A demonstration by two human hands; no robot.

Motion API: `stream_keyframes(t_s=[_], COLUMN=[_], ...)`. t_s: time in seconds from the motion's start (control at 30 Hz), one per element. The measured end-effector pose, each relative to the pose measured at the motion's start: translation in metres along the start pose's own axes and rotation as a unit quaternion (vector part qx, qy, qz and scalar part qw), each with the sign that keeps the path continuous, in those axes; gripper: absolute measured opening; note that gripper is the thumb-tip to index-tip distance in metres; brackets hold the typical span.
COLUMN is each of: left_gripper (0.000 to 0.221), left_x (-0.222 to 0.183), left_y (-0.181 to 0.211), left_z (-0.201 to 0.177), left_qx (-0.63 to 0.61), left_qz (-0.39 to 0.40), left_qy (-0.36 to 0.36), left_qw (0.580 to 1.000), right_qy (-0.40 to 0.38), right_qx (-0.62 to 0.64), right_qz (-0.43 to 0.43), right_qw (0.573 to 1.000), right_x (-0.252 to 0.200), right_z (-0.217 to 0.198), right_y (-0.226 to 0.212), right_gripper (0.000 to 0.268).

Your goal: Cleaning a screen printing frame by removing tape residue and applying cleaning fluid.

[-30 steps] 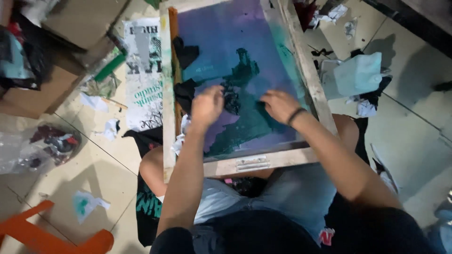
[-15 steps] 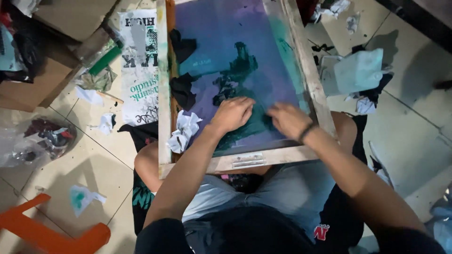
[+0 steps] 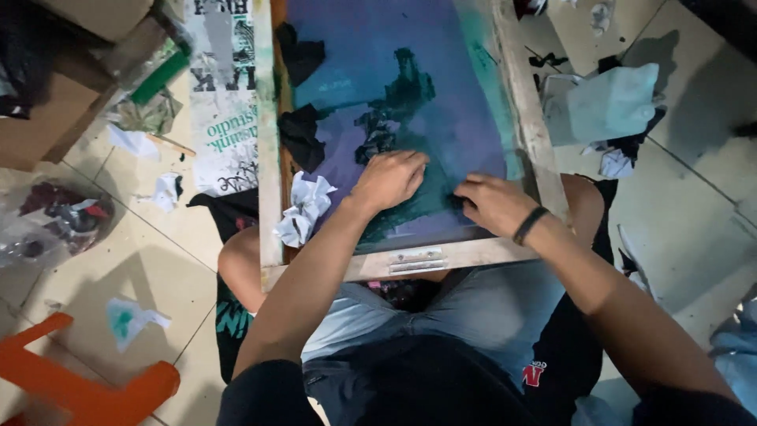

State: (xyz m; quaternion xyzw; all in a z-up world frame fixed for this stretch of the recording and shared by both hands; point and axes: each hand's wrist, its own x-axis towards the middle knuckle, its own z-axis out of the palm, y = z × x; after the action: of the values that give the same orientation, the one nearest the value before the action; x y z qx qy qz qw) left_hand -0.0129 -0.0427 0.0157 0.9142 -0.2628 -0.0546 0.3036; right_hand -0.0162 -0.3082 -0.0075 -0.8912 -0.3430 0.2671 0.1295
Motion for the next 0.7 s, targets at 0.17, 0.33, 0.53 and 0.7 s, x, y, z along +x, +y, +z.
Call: stream_keyframes(t_s=[0.17, 0.33, 0.53, 0.7], left_gripper=[0.022, 0.023, 0.016, 0.018], left_x=[0.001, -0.005, -0.004, -0.005], left_y=[0.002, -0.002, -0.011, 0.001], left_z=[0.006, 0.012, 0.024, 0.003], left_qx=[0.004, -0.008, 0.027, 0.003], left_qz=[0.000, -0.019, -0.009, -0.011], left_qy=[-0.007, -0.002, 0.011, 0.030], left_qw=[1.000, 1.000, 1.000, 0.999], right_qy=[0.067, 0.069, -0.025, -0.011], right_qx=[-0.024, 0.008, 0.029, 0.039], right_qz=[0.032, 0.032, 0.053, 0.020], right_qw=[0.997, 0.997, 0.998, 0.999], right_x=[0.103, 0.126, 0.013, 0.002], right_z=[-0.003, -0.016, -0.020, -0.021], right_y=[0.027, 0.027, -0.019, -0.023], right_gripper=[0.034, 0.037, 0.032, 0.029])
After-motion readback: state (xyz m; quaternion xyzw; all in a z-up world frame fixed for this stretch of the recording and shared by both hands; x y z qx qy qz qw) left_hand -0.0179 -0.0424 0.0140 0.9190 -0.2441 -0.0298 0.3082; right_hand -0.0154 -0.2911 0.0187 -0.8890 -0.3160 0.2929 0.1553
